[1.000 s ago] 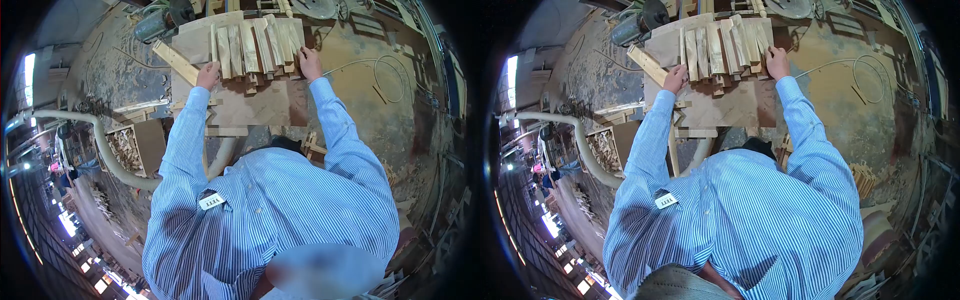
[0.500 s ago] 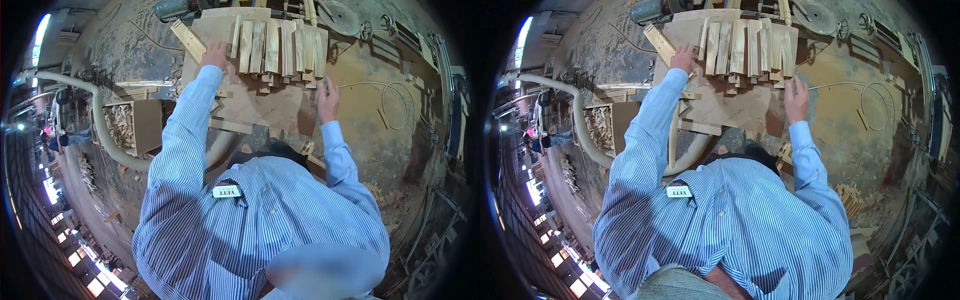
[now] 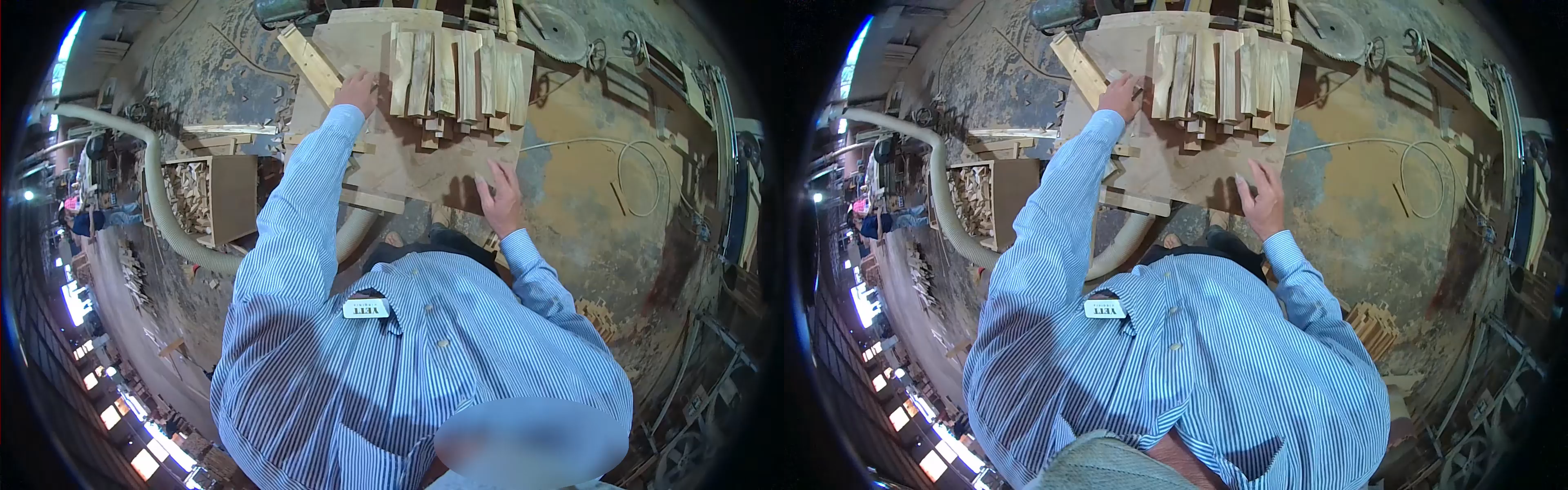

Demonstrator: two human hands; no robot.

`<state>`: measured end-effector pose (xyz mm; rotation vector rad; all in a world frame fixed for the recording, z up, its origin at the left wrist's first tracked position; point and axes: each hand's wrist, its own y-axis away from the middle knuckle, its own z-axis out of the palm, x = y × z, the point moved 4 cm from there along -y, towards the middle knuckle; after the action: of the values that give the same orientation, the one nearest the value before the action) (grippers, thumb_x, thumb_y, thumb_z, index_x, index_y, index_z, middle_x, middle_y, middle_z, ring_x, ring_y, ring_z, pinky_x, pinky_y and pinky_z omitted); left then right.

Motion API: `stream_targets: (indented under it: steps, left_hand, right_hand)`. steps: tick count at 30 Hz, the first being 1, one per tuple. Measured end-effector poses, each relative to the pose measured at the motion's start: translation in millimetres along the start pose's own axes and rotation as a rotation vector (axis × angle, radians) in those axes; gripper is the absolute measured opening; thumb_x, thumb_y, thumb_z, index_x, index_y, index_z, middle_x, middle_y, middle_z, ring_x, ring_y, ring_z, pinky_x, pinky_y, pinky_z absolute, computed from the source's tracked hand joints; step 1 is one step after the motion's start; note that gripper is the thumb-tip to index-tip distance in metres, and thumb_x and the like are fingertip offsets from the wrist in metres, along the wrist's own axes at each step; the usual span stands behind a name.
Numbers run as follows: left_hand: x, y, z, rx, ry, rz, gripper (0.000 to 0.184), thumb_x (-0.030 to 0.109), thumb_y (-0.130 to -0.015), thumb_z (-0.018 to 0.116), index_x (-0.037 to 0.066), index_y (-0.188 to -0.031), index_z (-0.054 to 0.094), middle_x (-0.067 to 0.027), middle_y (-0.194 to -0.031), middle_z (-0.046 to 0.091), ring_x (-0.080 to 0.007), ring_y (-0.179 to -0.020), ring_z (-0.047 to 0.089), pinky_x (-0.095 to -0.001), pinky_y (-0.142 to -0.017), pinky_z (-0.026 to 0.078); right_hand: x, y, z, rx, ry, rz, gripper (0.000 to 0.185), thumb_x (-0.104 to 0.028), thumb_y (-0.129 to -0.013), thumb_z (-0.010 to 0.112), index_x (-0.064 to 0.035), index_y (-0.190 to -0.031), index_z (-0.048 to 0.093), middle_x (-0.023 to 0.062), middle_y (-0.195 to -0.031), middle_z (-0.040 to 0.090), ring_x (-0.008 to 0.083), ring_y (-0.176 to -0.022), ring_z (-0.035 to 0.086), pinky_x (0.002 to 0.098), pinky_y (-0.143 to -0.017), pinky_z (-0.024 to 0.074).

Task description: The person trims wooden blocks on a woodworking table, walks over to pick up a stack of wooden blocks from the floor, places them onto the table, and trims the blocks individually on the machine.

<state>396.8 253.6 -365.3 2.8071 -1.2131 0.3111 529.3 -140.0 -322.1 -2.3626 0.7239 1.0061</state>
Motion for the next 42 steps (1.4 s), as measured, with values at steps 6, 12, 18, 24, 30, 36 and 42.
stream_targets:
  steps: [6,12,18,24,30,36,42]
  left_hand:
    - [31.1,0.3,-10.1,0.075,0.072,-0.262,0.046,0.045,-0.092,0.066,0.017,-0.128,0.069,-0.0157,-0.138,0.056,-0.0355,-0.123,0.058,-0.0460,-0.105,0.048]
    - [-0.5,13.6,-6.2,-0.032,-0.040,-0.185,0.047,0.050,-0.092,0.066,0.017,-0.126,0.070,-0.0165,-0.137,0.055,-0.0356,-0.119,0.061,-0.0452,-0.104,0.048]
    - [-11.2,79.5,-14.0,0.226,0.246,-0.237,0.041,0.038,-0.090,0.074,0.013,-0.122,0.070,-0.0193,-0.134,0.057,-0.0382,-0.122,0.059,-0.0451,-0.103,0.049]
    - [-6.5,220.5,-47.5,0.311,0.121,-0.249,0.044,0.034,-0.088,0.076,0.011,-0.125,0.067,-0.0195,-0.141,0.054,-0.0403,-0.127,0.055,-0.0494,-0.106,0.045]
    - [-56.2,337.8,-57.9,0.310,0.020,-0.580,0.066,0.041,-0.091,0.072,0.010,-0.145,0.049,-0.0185,-0.142,0.054,-0.0392,-0.127,0.054,-0.0505,-0.109,0.043]
    - [-72.3,405.0,-2.5,-0.016,0.383,-0.651,0.059,0.040,-0.093,0.068,0.004,-0.138,0.054,-0.0237,-0.135,0.060,-0.0400,-0.126,0.056,-0.0462,-0.107,0.046]
    - [-66.7,458.1,19.7,0.177,0.490,-0.710,0.063,0.041,-0.094,0.067,0.008,-0.144,0.046,-0.0244,-0.134,0.059,-0.0462,-0.116,0.061,-0.0529,-0.099,0.050]
  right_hand:
    - [-17.6,-3.7,4.7,-0.037,-0.036,-0.044,0.041,-0.020,-0.094,0.071,-0.0006,-0.129,0.064,0.0199,-0.119,0.064,0.0373,-0.110,0.063,0.0420,-0.095,0.0508]
    - [-1.3,25.7,6.8,-0.099,-0.099,0.039,0.041,-0.020,-0.094,0.072,-0.0010,-0.129,0.064,0.0208,-0.119,0.064,0.0375,-0.102,0.066,0.0410,-0.087,0.0546]
    - [-3.9,34.6,8.3,-0.172,-0.090,0.070,0.041,-0.020,-0.095,0.071,-0.0004,-0.130,0.064,0.0200,-0.119,0.065,0.0318,-0.091,0.069,0.0394,-0.083,0.0562]
    - [-24.1,20.1,48.0,-0.328,-0.108,-0.090,0.042,-0.020,-0.095,0.071,0.0000,-0.131,0.063,0.0182,-0.115,0.065,0.0285,-0.084,0.069,0.0393,-0.078,0.0567]
    - [-54.6,13.8,97.0,-0.506,-0.025,-0.208,0.043,-0.021,-0.093,0.072,0.0004,-0.130,0.063,0.0182,-0.115,0.064,0.0340,-0.096,0.067,0.0418,-0.084,0.0546]
    - [-86.1,26.2,118.0,-0.631,0.247,-0.397,0.042,-0.021,-0.089,0.074,-0.0012,-0.125,0.064,0.0196,-0.119,0.063,0.0388,-0.113,0.058,0.0451,-0.100,0.0474]
    - [-78.5,45.8,138.8,-0.589,0.339,-0.515,0.050,-0.026,-0.088,0.073,0.0030,-0.127,0.062,0.0216,-0.127,0.060,0.0404,-0.119,0.054,0.0489,-0.104,0.0449]
